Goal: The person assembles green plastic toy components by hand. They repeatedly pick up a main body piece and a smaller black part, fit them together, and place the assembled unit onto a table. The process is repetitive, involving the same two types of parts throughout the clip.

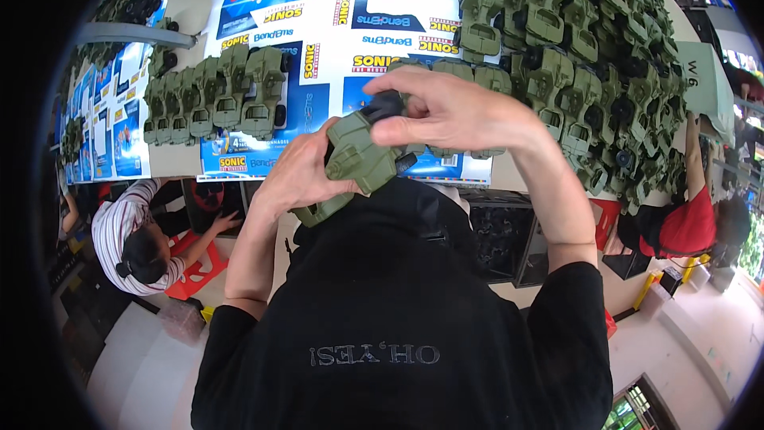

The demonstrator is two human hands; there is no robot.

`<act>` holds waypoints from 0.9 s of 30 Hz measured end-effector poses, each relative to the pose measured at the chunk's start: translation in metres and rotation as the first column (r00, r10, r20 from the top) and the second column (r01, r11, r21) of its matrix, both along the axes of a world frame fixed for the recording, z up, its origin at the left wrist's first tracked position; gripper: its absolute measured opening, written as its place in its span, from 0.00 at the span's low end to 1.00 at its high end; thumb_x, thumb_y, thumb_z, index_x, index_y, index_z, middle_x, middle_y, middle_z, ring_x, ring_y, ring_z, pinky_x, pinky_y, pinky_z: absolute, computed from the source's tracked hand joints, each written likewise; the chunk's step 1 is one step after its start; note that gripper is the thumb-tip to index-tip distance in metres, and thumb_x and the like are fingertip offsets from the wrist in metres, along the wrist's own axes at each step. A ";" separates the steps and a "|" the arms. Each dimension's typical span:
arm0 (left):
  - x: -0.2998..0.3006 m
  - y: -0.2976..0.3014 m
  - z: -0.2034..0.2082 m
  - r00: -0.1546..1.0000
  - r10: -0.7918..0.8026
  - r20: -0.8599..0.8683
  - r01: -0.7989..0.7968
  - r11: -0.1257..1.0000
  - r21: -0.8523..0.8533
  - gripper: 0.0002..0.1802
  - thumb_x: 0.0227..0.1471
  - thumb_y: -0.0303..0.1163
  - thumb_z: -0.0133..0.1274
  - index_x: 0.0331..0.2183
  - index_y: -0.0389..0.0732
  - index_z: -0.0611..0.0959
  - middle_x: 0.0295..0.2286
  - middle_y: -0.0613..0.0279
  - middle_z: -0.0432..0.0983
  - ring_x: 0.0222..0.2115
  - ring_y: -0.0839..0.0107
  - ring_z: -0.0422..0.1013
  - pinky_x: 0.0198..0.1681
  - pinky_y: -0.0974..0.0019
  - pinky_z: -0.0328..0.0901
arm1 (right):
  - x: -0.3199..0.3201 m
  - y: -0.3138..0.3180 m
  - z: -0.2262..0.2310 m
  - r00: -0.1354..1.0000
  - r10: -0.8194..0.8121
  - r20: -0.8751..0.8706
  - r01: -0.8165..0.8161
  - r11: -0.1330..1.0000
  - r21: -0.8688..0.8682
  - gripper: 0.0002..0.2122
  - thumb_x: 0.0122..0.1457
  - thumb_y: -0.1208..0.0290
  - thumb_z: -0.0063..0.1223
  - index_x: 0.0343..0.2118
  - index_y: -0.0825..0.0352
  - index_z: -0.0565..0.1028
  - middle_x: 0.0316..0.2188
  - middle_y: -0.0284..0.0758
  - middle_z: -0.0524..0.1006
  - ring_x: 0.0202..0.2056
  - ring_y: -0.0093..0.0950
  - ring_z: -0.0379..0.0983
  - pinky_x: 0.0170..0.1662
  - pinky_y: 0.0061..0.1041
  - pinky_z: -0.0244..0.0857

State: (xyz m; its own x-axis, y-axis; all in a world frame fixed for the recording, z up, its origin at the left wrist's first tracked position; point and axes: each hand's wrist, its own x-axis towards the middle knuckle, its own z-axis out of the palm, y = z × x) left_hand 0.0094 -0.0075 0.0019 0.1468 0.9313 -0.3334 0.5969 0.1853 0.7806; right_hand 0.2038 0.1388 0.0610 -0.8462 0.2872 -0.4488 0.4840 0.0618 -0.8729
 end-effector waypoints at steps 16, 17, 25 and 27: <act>-0.006 0.007 0.008 0.943 0.158 0.291 -0.117 0.981 -0.153 0.48 0.26 0.51 0.69 0.46 0.31 0.71 0.37 0.46 0.76 0.40 0.55 0.73 0.45 0.60 0.65 | 0.015 0.023 -0.028 0.973 -0.054 -0.224 0.071 0.995 0.067 0.24 0.56 0.53 0.53 0.51 0.64 0.71 0.21 0.24 0.63 0.24 0.16 0.56 0.28 0.19 0.52; -0.006 0.008 0.012 0.957 0.146 0.252 -0.113 0.983 -0.142 0.48 0.26 0.52 0.69 0.46 0.31 0.72 0.37 0.46 0.76 0.40 0.55 0.73 0.45 0.60 0.65 | 0.015 0.021 -0.033 0.969 -0.080 -0.232 0.087 0.996 0.017 0.24 0.57 0.53 0.52 0.51 0.64 0.71 0.21 0.23 0.63 0.24 0.15 0.56 0.28 0.19 0.52; 0.000 0.012 0.027 0.966 0.130 0.225 -0.075 0.969 -0.236 0.50 0.28 0.59 0.66 0.46 0.30 0.72 0.37 0.45 0.76 0.39 0.56 0.73 0.44 0.62 0.65 | 0.015 0.019 -0.050 0.993 -0.114 -0.038 0.107 0.981 -0.163 0.24 0.62 0.49 0.40 0.50 0.66 0.72 0.28 0.25 0.68 0.26 0.15 0.58 0.31 0.15 0.57; 0.001 0.011 0.021 0.951 0.135 0.279 -0.054 0.959 -0.279 0.50 0.29 0.59 0.66 0.46 0.29 0.72 0.37 0.46 0.76 0.39 0.58 0.73 0.45 0.63 0.65 | 0.012 0.015 -0.049 0.989 -0.151 0.000 0.149 0.978 -0.146 0.25 0.62 0.49 0.40 0.50 0.66 0.71 0.24 0.25 0.65 0.25 0.17 0.56 0.30 0.17 0.55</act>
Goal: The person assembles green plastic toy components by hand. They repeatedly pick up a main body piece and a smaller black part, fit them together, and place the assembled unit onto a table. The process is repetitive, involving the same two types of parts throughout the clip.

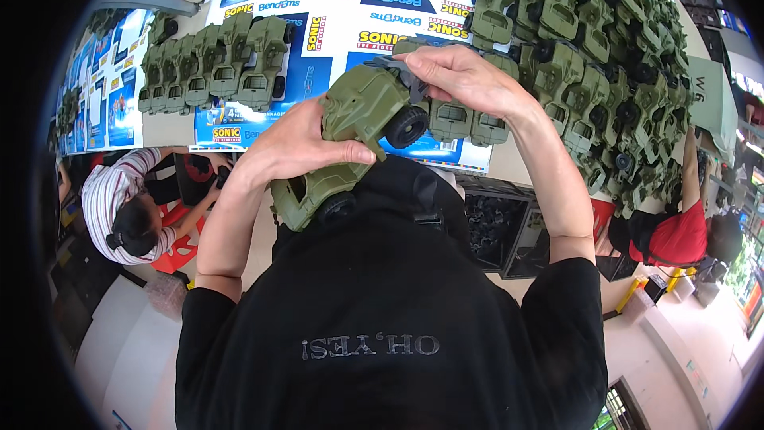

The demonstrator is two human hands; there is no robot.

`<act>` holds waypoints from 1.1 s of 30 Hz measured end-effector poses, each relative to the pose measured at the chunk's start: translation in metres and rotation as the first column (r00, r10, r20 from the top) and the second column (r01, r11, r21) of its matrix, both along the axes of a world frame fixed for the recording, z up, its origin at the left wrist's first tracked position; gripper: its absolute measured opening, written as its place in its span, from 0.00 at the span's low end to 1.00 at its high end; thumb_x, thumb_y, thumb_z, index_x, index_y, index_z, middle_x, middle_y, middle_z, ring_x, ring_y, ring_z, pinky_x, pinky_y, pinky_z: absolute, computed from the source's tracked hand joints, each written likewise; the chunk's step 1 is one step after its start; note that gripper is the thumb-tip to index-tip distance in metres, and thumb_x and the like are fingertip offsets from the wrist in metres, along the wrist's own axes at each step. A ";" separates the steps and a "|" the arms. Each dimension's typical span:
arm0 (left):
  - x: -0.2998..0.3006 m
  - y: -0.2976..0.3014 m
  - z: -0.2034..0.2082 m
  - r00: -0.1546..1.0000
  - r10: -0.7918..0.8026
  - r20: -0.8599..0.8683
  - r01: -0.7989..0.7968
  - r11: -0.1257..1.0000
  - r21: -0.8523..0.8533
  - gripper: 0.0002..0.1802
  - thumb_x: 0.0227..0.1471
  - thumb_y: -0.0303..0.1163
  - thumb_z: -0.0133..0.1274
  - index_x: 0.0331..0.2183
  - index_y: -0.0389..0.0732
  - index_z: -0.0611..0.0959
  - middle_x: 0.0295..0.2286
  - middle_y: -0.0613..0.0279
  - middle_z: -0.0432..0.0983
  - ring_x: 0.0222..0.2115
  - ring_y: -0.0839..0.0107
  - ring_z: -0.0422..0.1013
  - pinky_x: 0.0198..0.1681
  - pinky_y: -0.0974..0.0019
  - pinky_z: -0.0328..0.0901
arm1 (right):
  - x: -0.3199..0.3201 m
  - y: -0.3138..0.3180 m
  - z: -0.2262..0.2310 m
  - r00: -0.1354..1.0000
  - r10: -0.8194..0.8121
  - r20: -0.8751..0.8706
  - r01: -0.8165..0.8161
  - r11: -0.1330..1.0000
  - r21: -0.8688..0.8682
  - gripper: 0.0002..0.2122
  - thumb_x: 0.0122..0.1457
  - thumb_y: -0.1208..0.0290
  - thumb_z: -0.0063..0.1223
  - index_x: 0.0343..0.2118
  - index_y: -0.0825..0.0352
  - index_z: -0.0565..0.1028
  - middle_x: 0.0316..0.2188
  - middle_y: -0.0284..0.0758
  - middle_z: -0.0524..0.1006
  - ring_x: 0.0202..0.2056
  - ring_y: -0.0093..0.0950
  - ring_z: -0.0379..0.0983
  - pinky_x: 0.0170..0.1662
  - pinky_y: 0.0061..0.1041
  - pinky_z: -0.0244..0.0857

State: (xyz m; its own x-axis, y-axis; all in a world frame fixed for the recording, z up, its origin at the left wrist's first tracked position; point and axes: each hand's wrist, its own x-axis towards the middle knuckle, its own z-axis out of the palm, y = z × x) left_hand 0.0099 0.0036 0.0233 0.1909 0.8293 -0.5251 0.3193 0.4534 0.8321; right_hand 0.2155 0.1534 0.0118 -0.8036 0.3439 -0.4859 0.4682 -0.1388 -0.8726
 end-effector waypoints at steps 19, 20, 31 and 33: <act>-0.002 -0.011 0.001 0.986 0.067 0.151 -0.057 0.996 -0.073 0.47 0.31 0.55 0.68 0.44 0.27 0.73 0.36 0.49 0.76 0.38 0.63 0.72 0.44 0.65 0.65 | 0.006 0.000 -0.012 0.896 0.327 -0.300 -0.146 0.856 0.496 0.23 0.60 0.56 0.46 0.50 0.70 0.70 0.38 0.33 0.70 0.36 0.23 0.66 0.39 0.23 0.62; -0.002 -0.012 -0.001 0.989 0.052 0.137 -0.048 0.998 -0.028 0.47 0.30 0.55 0.68 0.44 0.28 0.73 0.35 0.49 0.76 0.38 0.63 0.73 0.43 0.65 0.65 | 0.007 -0.002 -0.010 0.892 0.308 -0.330 -0.121 0.867 0.483 0.22 0.61 0.57 0.46 0.49 0.70 0.71 0.37 0.33 0.70 0.35 0.23 0.66 0.38 0.23 0.62; 0.020 -0.016 0.008 0.932 -0.087 -0.353 0.194 0.940 0.280 0.46 0.27 0.47 0.69 0.45 0.30 0.70 0.24 0.46 0.76 0.31 0.49 0.73 0.35 0.55 0.66 | -0.006 -0.056 -0.002 0.906 -0.343 -0.249 0.388 0.907 0.161 0.25 0.63 0.50 0.37 0.22 0.70 0.69 0.24 0.31 0.69 0.28 0.22 0.64 0.33 0.21 0.60; 0.018 -0.018 0.010 0.918 -0.106 -0.382 0.244 0.910 0.335 0.45 0.26 0.46 0.69 0.44 0.30 0.70 0.23 0.47 0.76 0.30 0.48 0.73 0.35 0.54 0.66 | -0.006 -0.067 -0.013 0.871 -0.291 -0.395 0.423 0.853 0.305 0.26 0.63 0.45 0.32 0.30 0.69 0.71 0.31 0.35 0.70 0.34 0.26 0.66 0.40 0.25 0.61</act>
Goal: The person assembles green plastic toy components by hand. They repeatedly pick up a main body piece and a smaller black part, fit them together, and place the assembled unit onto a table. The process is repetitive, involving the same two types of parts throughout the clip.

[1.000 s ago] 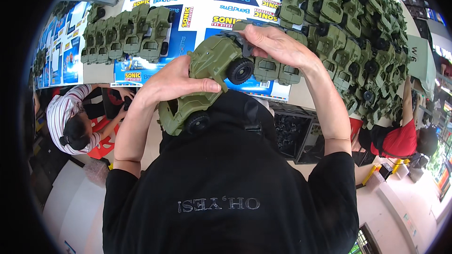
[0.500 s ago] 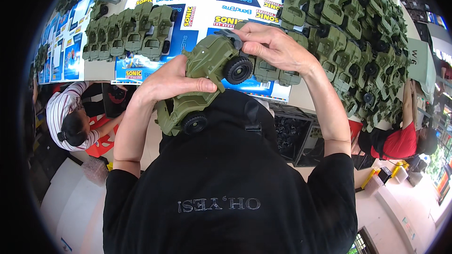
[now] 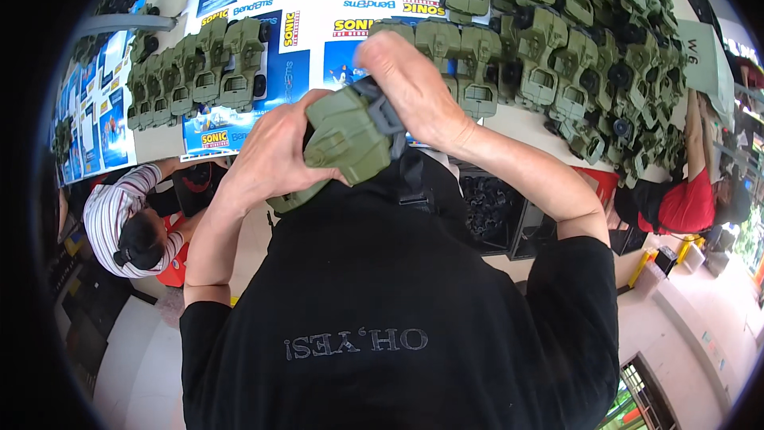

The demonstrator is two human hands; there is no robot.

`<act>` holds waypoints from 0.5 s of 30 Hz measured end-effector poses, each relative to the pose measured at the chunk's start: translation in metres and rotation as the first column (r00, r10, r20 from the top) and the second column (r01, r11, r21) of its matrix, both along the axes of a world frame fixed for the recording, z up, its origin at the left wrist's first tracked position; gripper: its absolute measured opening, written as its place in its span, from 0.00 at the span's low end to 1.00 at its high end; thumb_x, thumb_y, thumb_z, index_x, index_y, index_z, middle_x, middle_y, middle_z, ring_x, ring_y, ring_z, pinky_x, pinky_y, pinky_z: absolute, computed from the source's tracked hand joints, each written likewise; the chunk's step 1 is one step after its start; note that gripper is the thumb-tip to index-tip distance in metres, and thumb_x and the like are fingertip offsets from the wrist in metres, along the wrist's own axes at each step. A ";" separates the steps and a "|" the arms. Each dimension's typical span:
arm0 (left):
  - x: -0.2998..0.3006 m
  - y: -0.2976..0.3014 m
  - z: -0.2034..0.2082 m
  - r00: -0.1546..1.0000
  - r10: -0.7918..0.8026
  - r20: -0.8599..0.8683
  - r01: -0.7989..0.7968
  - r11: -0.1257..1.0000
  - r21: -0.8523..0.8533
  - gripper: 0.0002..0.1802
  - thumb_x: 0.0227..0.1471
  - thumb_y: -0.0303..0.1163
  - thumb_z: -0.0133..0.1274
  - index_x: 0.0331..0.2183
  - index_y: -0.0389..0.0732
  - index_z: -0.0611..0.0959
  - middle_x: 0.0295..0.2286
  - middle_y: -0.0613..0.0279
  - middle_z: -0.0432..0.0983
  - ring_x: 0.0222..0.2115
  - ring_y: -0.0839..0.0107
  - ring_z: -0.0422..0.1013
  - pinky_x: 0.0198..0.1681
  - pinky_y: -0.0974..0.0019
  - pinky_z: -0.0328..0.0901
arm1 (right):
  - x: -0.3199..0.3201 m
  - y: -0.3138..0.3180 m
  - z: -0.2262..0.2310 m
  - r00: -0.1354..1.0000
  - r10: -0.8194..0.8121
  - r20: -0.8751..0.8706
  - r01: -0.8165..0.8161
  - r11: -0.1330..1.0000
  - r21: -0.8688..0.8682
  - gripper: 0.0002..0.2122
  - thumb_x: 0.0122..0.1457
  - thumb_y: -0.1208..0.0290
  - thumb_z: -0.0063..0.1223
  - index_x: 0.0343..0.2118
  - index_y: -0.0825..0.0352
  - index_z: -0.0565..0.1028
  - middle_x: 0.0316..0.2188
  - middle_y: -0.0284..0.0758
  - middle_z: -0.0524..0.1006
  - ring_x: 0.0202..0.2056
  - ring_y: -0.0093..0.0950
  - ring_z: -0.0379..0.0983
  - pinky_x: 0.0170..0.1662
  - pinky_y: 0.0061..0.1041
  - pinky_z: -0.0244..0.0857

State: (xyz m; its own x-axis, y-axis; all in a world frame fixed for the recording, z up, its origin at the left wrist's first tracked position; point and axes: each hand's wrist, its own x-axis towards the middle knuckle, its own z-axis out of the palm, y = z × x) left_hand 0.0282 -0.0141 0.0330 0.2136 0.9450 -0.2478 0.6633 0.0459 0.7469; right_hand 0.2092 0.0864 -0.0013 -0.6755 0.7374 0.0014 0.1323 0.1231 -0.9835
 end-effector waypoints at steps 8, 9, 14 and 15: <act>0.017 -0.019 0.001 0.964 -0.130 -0.230 0.167 0.974 0.153 0.34 0.29 0.38 0.66 0.39 0.33 0.71 0.28 0.51 0.73 0.31 0.56 0.72 0.37 0.59 0.63 | 0.015 -0.029 0.003 0.987 0.150 0.060 -0.069 0.726 -0.684 0.32 0.63 0.43 0.27 0.41 0.70 0.74 0.36 0.36 0.75 0.38 0.22 0.70 0.47 0.24 0.63; 0.018 -0.020 0.002 0.949 -0.169 -0.265 0.216 0.964 0.157 0.34 0.28 0.36 0.65 0.40 0.33 0.70 0.27 0.53 0.73 0.30 0.57 0.72 0.36 0.60 0.62 | 0.016 -0.035 0.002 0.998 0.047 0.041 -0.011 0.777 -0.629 0.28 0.65 0.48 0.27 0.36 0.72 0.75 0.30 0.33 0.76 0.33 0.20 0.70 0.44 0.19 0.63; 0.027 -0.030 0.005 0.888 -0.247 -0.389 0.341 0.920 0.192 0.34 0.24 0.28 0.61 0.40 0.31 0.69 0.24 0.58 0.69 0.27 0.63 0.69 0.35 0.64 0.59 | 0.029 -0.063 0.008 1.000 -0.026 0.001 0.022 0.839 -0.543 0.24 0.65 0.57 0.27 0.35 0.73 0.73 0.30 0.35 0.75 0.33 0.21 0.69 0.42 0.20 0.62; 0.028 -0.033 0.006 0.888 -0.236 -0.395 0.333 0.922 0.198 0.34 0.24 0.28 0.60 0.40 0.31 0.69 0.24 0.58 0.69 0.27 0.63 0.68 0.35 0.64 0.59 | 0.029 -0.067 0.006 0.999 -0.037 -0.003 0.031 0.877 -0.479 0.24 0.65 0.57 0.27 0.35 0.73 0.73 0.30 0.35 0.75 0.33 0.21 0.69 0.42 0.21 0.62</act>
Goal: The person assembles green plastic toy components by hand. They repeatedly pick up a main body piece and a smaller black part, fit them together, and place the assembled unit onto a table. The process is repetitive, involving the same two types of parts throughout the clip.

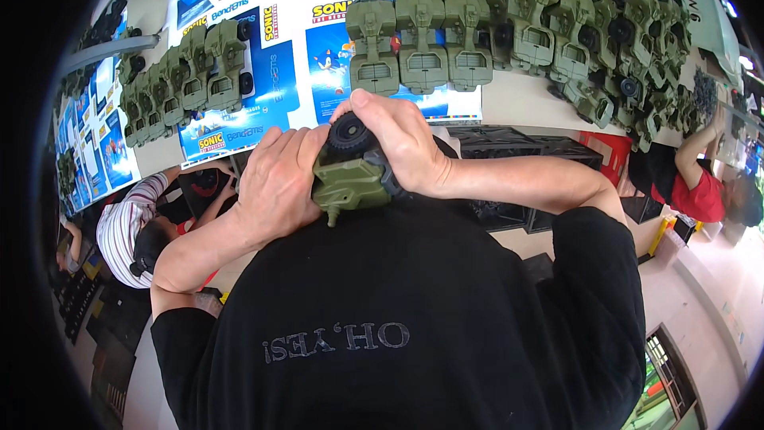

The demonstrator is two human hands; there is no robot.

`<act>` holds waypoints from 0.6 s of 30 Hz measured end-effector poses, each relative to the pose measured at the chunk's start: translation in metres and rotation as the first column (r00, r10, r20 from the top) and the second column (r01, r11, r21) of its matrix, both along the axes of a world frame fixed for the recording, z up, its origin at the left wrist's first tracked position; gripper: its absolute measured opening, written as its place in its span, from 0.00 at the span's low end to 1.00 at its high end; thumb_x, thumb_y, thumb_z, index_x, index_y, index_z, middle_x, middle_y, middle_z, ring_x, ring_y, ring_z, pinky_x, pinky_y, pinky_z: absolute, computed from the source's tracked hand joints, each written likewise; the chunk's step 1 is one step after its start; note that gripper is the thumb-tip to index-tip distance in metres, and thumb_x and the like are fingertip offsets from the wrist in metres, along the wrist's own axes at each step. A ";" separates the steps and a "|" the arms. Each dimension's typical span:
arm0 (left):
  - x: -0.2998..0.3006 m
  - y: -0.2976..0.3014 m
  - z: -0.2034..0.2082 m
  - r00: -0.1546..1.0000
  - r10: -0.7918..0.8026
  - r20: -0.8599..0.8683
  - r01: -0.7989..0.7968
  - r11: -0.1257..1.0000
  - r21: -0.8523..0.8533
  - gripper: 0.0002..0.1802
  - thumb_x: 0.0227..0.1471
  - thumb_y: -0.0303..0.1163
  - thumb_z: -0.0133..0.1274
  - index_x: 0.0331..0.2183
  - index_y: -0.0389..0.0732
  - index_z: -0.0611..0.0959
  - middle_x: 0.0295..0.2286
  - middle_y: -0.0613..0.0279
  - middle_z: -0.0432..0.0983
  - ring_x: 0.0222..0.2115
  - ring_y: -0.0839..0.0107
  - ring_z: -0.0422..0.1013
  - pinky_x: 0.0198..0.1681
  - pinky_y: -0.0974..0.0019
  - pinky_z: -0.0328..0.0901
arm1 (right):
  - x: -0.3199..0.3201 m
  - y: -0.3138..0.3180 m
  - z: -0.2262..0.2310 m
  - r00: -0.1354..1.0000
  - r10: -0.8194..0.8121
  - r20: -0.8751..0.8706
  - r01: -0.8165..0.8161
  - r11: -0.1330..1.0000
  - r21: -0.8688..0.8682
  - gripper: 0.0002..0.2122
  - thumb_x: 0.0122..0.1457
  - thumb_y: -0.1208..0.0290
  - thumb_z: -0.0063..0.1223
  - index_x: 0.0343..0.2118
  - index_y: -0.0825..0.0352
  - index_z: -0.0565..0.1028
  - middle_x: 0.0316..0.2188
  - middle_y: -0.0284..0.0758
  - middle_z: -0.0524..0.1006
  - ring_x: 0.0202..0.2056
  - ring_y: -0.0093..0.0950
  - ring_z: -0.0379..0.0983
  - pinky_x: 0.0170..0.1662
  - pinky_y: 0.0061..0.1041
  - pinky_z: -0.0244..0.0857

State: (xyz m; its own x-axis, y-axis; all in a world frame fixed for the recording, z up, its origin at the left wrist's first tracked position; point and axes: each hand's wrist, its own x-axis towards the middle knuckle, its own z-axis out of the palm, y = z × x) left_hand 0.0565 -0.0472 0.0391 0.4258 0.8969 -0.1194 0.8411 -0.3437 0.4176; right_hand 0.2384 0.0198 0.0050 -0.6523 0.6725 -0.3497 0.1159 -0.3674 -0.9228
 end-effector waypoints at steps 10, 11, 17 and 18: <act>-0.003 0.005 -0.007 0.995 0.060 0.083 -0.055 0.996 -0.065 0.36 0.25 0.30 0.64 0.41 0.32 0.69 0.27 0.52 0.72 0.29 0.58 0.70 0.35 0.62 0.60 | -0.004 0.006 -0.008 0.996 0.005 0.085 -0.006 1.000 0.017 0.26 0.65 0.52 0.27 0.37 0.70 0.74 0.34 0.36 0.75 0.38 0.24 0.68 0.46 0.24 0.59; -0.003 0.013 -0.013 0.987 0.082 0.136 -0.072 0.995 -0.076 0.37 0.25 0.31 0.65 0.41 0.32 0.69 0.28 0.50 0.73 0.30 0.56 0.71 0.35 0.61 0.61 | -0.006 0.018 -0.013 0.993 0.021 0.116 -0.014 0.998 -0.059 0.27 0.65 0.49 0.27 0.38 0.69 0.74 0.35 0.35 0.74 0.38 0.25 0.69 0.47 0.24 0.59; 0.021 0.079 -0.043 0.730 0.495 0.471 -0.338 0.860 -0.381 0.38 0.37 0.40 0.67 0.46 0.31 0.68 0.37 0.49 0.75 0.39 0.60 0.73 0.42 0.62 0.67 | 0.030 0.085 0.020 0.780 -0.588 0.212 0.166 0.522 0.836 0.25 0.52 0.59 0.56 0.48 0.71 0.66 0.39 0.47 0.72 0.42 0.44 0.68 0.44 0.39 0.62; 0.030 0.089 -0.049 0.506 0.593 0.626 -0.314 0.803 -0.507 0.34 0.41 0.38 0.64 0.46 0.31 0.69 0.37 0.53 0.75 0.38 0.63 0.73 0.41 0.63 0.67 | 0.043 0.081 0.025 0.798 -0.557 0.230 0.137 0.540 0.831 0.28 0.49 0.59 0.59 0.49 0.71 0.65 0.39 0.47 0.71 0.41 0.44 0.68 0.44 0.38 0.61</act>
State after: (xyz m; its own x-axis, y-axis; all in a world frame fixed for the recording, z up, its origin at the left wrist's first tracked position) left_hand 0.0865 0.0415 -0.0096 0.0296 0.9655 -0.2588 0.1986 0.2480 0.9482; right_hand 0.2817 0.1004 0.0303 -0.2230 0.9470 0.2313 0.5837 0.3197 -0.7464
